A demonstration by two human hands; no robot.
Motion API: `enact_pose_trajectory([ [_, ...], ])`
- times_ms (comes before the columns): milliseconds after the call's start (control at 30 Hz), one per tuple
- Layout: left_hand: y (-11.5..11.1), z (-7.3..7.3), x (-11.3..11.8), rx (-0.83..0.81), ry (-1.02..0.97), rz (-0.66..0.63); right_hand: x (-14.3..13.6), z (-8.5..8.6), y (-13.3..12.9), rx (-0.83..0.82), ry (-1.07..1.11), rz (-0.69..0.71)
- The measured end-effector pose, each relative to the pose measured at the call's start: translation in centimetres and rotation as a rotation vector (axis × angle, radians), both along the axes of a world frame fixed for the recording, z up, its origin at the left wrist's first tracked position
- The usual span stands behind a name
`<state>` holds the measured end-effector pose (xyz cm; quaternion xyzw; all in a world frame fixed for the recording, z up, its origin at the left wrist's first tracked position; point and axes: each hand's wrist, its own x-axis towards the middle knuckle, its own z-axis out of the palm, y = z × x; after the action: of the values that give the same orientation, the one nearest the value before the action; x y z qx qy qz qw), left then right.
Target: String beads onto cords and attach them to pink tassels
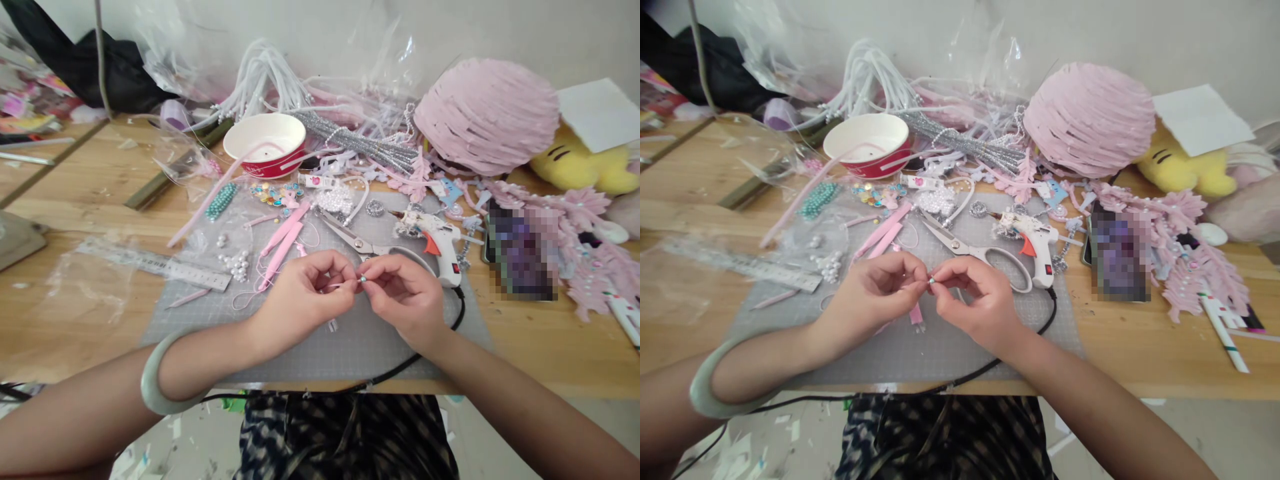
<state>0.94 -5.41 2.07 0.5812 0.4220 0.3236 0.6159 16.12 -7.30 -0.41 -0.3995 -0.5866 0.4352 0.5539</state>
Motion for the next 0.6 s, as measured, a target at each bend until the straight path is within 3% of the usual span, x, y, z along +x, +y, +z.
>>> enact_pose_trajectory([
  [600,0.12,-0.44,-0.31,-0.106,-0.071,-0.005,-0.16,0.41,0.03,-0.011,-0.023,-0.034],
])
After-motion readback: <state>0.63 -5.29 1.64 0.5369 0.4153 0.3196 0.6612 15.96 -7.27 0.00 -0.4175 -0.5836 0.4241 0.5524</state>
